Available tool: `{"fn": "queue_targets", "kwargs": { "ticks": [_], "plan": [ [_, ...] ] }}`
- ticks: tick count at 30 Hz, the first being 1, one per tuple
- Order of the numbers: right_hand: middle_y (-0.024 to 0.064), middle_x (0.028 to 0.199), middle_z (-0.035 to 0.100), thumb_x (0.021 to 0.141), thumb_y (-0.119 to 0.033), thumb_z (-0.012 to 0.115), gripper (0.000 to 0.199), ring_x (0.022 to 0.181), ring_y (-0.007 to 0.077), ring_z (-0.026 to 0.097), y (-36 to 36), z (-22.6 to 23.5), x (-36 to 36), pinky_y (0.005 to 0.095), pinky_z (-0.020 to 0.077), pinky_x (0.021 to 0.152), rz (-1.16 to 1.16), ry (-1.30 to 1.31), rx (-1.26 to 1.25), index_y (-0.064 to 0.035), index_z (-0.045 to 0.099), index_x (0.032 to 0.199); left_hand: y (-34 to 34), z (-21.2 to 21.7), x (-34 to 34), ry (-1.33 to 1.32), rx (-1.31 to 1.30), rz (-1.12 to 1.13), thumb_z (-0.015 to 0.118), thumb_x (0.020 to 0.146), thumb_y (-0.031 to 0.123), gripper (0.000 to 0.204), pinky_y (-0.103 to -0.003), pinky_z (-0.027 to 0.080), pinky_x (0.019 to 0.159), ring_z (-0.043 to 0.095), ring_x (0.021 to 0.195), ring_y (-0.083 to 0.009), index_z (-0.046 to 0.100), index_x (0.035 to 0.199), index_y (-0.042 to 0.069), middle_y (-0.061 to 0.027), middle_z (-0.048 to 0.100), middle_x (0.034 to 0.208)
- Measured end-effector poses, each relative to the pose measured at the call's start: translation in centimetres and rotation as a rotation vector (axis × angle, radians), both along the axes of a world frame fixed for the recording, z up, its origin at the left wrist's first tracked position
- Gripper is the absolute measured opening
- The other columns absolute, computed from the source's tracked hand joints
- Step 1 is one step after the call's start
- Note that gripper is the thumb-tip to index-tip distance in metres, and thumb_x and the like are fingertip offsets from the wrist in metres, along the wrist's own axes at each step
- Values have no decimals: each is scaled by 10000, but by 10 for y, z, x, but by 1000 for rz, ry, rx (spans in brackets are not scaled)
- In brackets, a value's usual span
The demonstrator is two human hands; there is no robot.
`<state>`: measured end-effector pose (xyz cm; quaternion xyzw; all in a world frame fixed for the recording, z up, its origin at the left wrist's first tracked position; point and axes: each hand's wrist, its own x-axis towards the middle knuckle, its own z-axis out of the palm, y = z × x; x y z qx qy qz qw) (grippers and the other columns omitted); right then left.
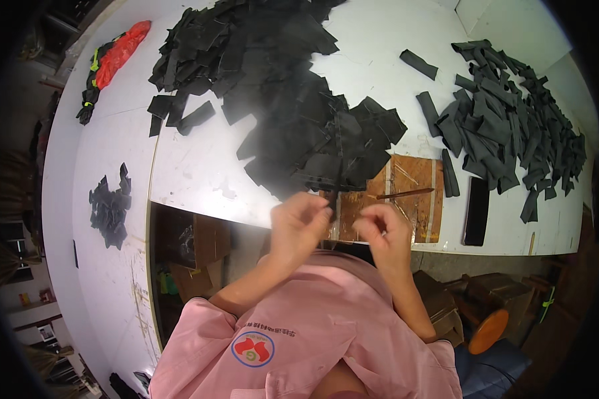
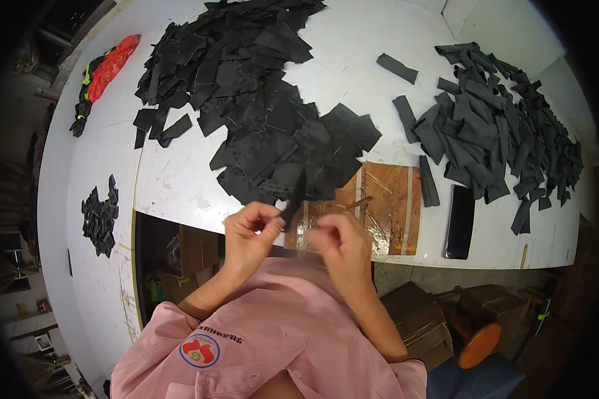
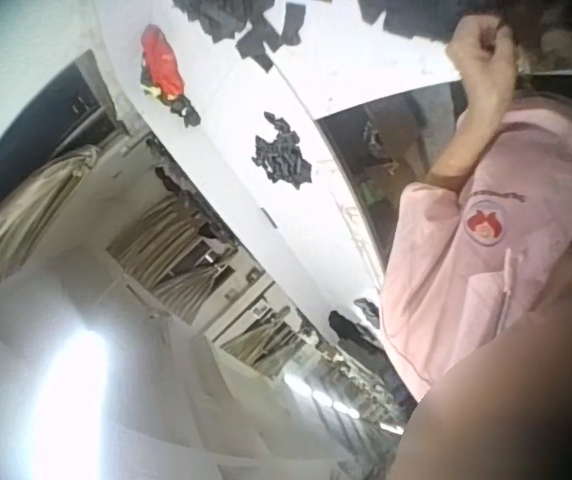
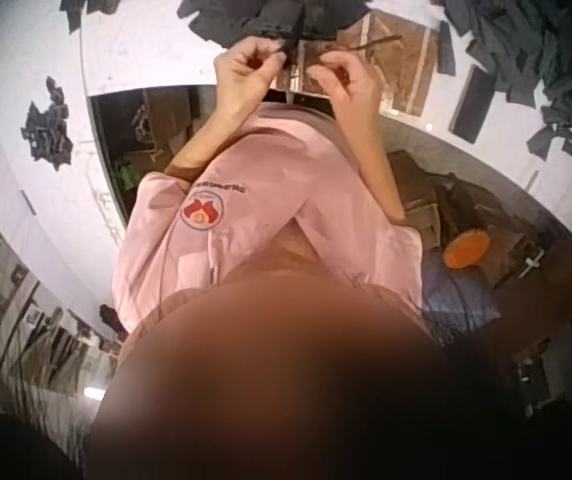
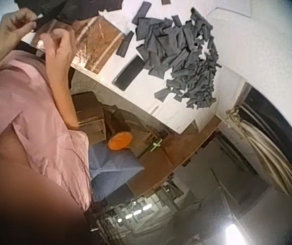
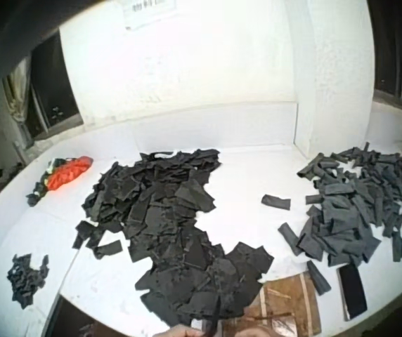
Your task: The person is assembling or preparing small black rubber components at a workbench.
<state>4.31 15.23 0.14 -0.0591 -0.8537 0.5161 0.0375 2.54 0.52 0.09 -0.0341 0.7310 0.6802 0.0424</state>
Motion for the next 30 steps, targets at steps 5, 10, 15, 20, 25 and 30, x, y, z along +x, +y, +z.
{"fn": "queue_targets", "kwargs": {
  "ticks": [5,10,15,20,25,30],
  "plan": [
    [108,747,532,660,-14,646,176,635,222,550,-5,-6,-5,301,444,540,113,229,-150,-5,575,821,13,3,4,220,-238,-90,596,716,-30,74,-203,408,484,513,547,-62,578,785,-8,-17,557,621],
    [110,745,525,644,38,587,169,664,296,539,-18,-14,-12,365,447,566,104,411,191,-9,561,804,15,-4,-1,62,-98,102,576,733,-52,74,-166,368,441,483,488,-38,581,790,-5,-17,586,625],
    [60,685,501,662,41,593,95,561,143,496,-11,-19,-12,238,388,496,14,163,-258,8,548,739,1,10,-17,-405,628,-59,547,685,-120,189,-144,253,400,434,501,-7,548,832,-1,-3,552,658],
    [-26,652,483,725,9,601,48,550,58,431,2,-22,-4,186,327,489,173,-171,-952,-17,562,718,-9,23,-22,-477,767,-404,510,641,-140,266,-162,202,397,359,463,1,511,840,36,13,507,708],
    [-26,653,481,822,-137,550,112,545,57,393,-10,-15,-2,197,310,501,126,-444,-1487,-48,536,754,17,17,-12,-102,346,40,496,674,-119,201,-150,254,393,366,447,2,537,823,10,14,510,684],
    [-50,626,428,841,-158,527,134,524,31,356,-6,-16,-7,170,286,473,119,-260,-1151,-67,504,746,26,10,-7,162,167,72,482,703,-113,198,-148,285,380,383,420,1,532,871,-21,-17,582,696]
  ]
}}
